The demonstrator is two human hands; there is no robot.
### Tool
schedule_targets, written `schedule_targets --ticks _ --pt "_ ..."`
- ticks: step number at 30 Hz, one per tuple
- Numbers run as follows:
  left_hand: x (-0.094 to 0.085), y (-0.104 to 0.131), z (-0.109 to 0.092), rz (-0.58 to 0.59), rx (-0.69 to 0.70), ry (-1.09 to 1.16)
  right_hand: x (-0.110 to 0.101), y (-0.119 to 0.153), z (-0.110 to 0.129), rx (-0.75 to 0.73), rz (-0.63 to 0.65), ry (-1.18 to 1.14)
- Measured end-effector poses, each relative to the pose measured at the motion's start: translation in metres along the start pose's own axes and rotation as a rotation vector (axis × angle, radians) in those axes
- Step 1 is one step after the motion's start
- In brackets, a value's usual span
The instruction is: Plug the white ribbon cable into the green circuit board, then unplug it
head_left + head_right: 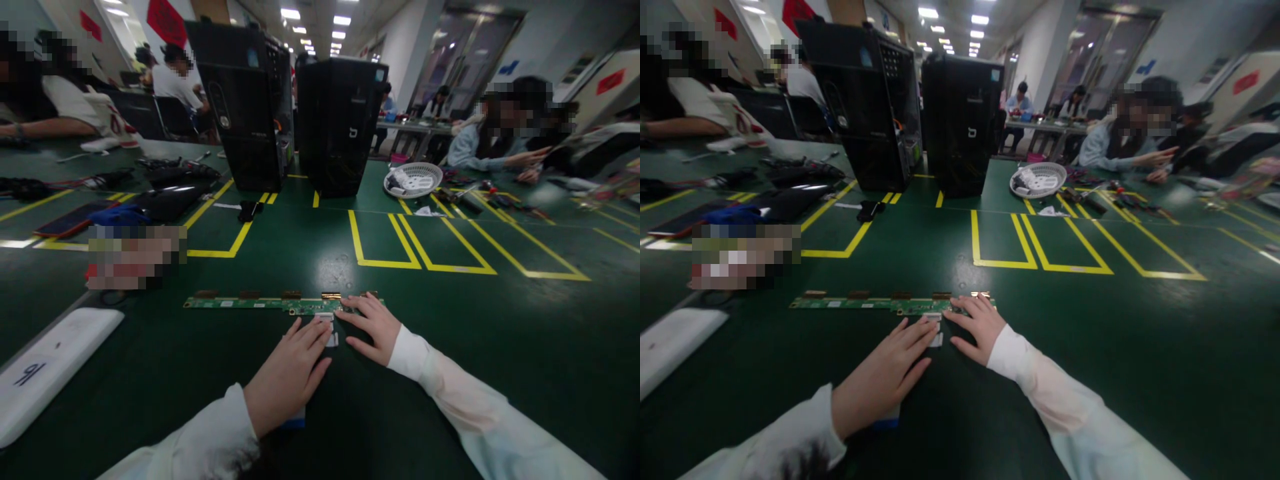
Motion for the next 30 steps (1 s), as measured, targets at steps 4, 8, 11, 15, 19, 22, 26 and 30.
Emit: schedule_targets --ticks 4,8,11,15,19,22,26,30 --pt "0.0 -0.001 0.001 0.026 -0.005 -0.001 0.0 0.001 0.0 -0.004 -0.01 0.006" --pt "-0.002 -0.002 0.001 0.046 0.014 0.0 0.0 0.001 0.0 -0.011 -0.02 0.006" --pt "-0.004 -0.002 0.001 0.039 0.04 0.007 0.0 0.001 -0.001 -0.013 -0.017 0.001" --pt "-0.006 -0.002 0.003 0.002 0.076 0.013 -0.001 0.0 -0.001 -0.014 -0.011 0.004" --pt "-0.006 -0.001 0.003 -0.022 0.088 -0.019 -0.002 -0.001 -0.001 -0.014 0.0 0.008" --pt "-0.007 0.0 0.001 -0.049 0.097 -0.039 -0.002 -0.001 0.0 -0.021 0.0 0.014" --pt "-0.013 0.001 0.0 -0.08 0.107 -0.043 -0.001 -0.001 0.0 -0.02 0.004 0.022" --pt "-0.034 -0.001 0.008 -0.178 0.042 -0.062 0.001 0.0 -0.002 -0.029 0.016 0.018"
Point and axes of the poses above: each hand's wrist, its own y-axis away from the middle knuckle, its own x-axis out of the palm, z = x × y, the point moved 8 cm from there along -y, towards the middle knuckle, and after that the axes turned 2 degrees about -z, right-handed, at the moved point
